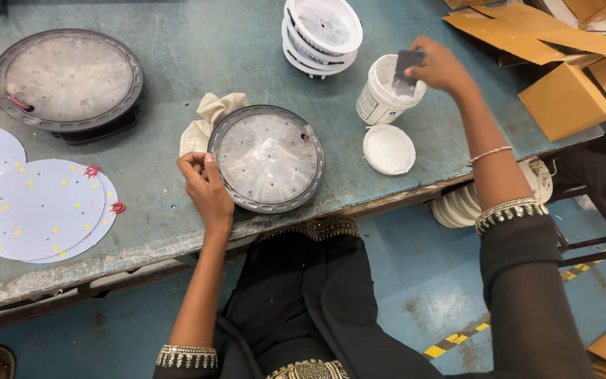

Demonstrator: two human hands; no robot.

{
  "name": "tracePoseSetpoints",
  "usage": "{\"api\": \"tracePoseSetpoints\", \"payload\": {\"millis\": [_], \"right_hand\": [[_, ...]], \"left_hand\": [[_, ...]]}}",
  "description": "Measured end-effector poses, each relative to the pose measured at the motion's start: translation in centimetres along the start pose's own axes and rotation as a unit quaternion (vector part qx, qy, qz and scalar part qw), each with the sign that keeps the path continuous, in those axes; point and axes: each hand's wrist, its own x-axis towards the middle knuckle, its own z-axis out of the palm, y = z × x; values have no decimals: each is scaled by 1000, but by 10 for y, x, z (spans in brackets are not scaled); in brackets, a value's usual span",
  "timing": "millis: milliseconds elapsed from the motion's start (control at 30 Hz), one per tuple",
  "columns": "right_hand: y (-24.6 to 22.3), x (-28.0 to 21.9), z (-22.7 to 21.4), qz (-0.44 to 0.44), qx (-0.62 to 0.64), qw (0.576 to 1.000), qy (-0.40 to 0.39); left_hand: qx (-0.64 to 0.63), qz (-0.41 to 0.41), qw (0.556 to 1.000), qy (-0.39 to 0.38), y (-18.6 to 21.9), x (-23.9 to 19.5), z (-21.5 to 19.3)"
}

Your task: The person applies a white substance from a container onto metal plates using a small spreader, then places circular LED circuit boards onto the prepared plates.

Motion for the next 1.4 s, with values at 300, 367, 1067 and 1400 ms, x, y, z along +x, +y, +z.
{"api": "tracePoseSetpoints", "payload": {"millis": [300,367,1067,1400], "right_hand": [[-2,17,39,57,-94,993,-31],[4,20,39,50,-88,995,-19],[-60,-17,0,91,419,903,32],[-248,-113,145,-85,239,967,6]], "left_hand": [[6,-3,1000,3,4,0,0],[13,-7,1000,3,4,0,0],[2,1,1000,11,-1,0,2],[-17,-1,1000,16,-6,0,4]]}}
